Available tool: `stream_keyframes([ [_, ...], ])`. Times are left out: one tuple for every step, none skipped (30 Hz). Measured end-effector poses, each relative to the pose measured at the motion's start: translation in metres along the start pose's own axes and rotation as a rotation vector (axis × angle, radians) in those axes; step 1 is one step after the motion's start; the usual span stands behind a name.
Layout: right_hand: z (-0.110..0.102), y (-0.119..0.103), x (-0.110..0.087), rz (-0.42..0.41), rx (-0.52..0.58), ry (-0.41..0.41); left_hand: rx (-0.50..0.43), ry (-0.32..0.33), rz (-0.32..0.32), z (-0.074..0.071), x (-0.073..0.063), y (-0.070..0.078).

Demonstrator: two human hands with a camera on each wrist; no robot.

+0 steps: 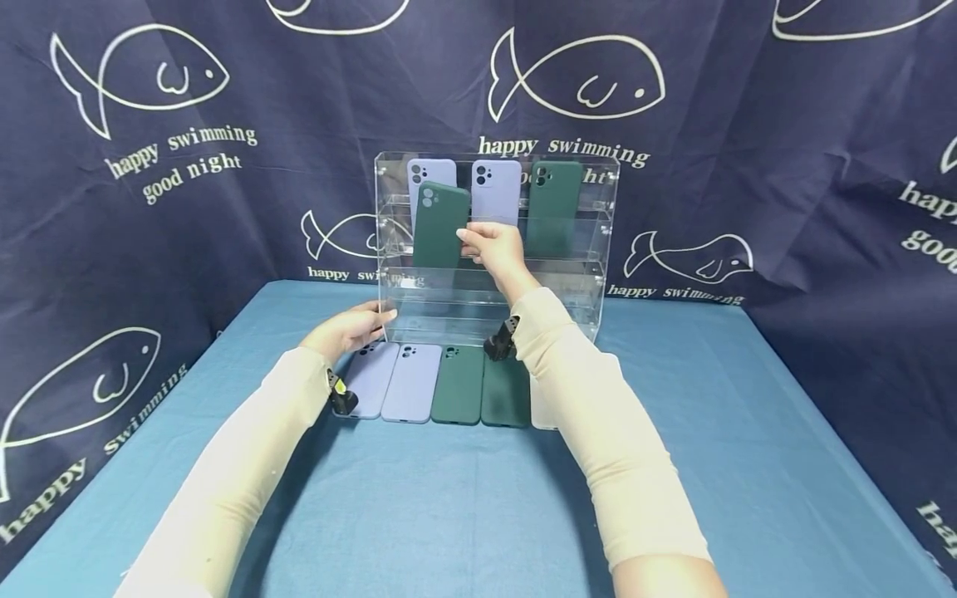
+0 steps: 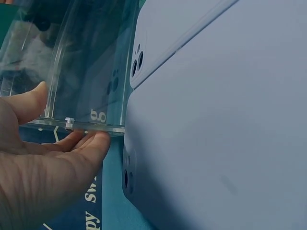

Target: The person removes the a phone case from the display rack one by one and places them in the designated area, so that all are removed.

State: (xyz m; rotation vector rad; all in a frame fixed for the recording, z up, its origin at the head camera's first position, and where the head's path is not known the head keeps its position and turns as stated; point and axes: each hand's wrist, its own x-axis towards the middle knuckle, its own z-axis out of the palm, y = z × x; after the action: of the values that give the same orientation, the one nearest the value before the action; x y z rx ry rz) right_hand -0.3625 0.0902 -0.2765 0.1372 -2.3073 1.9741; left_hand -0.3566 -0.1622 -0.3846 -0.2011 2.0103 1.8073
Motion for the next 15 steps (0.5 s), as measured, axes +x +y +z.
stream_keyframes([
  [0.000,0.001,0.000,-0.015,0.016,0.016,-0.001,-0.004,0.001,0.000,0.000,-0.001],
  [0.001,0.001,-0.001,-0.033,0.032,0.030,0.002,-0.008,0.001,0.000,0.001,-0.001],
  [0.001,0.001,-0.002,-0.053,0.045,0.041,0.007,-0.010,0.000,0.000,0.001,-0.001],
  [0.001,0.001,-0.003,-0.070,0.057,0.049,0.008,-0.011,-0.001,0.001,0.001,-0.001],
  [0.001,-0.001,-0.005,-0.087,0.059,0.053,0.011,-0.011,-0.001,0.000,0.002,-0.001],
  [0.001,-0.003,-0.006,-0.101,0.055,0.054,0.018,-0.013,-0.005,0.001,0.002,0.000],
  [0.001,-0.004,-0.008,-0.112,0.056,0.055,0.026,-0.016,-0.007,0.001,0.001,0.001],
  [0.001,-0.006,-0.010,-0.123,0.057,0.054,0.031,-0.016,-0.011,0.001,0.001,0.002],
  [0.000,-0.008,-0.012,-0.130,0.058,0.051,0.033,-0.016,-0.013,0.001,0.000,0.002],
  [0.000,-0.009,-0.014,-0.135,0.060,0.046,0.038,-0.017,-0.014,0.001,0.000,0.003],
  [-0.001,-0.009,-0.017,-0.136,0.069,0.038,0.043,-0.018,-0.012,0.001,0.000,0.004],
  [-0.001,-0.009,-0.019,-0.132,0.084,0.028,0.044,-0.018,-0.009,0.001,-0.001,0.004],
  [-0.001,-0.008,-0.023,-0.124,0.101,0.016,0.045,-0.014,-0.009,0.001,-0.001,0.004],
  [-0.001,-0.007,-0.026,-0.114,0.118,0.001,0.042,-0.010,-0.010,0.001,-0.001,0.004],
  [0.000,-0.005,-0.030,-0.100,0.134,-0.013,0.043,-0.006,-0.012,0.001,-0.002,0.004],
])
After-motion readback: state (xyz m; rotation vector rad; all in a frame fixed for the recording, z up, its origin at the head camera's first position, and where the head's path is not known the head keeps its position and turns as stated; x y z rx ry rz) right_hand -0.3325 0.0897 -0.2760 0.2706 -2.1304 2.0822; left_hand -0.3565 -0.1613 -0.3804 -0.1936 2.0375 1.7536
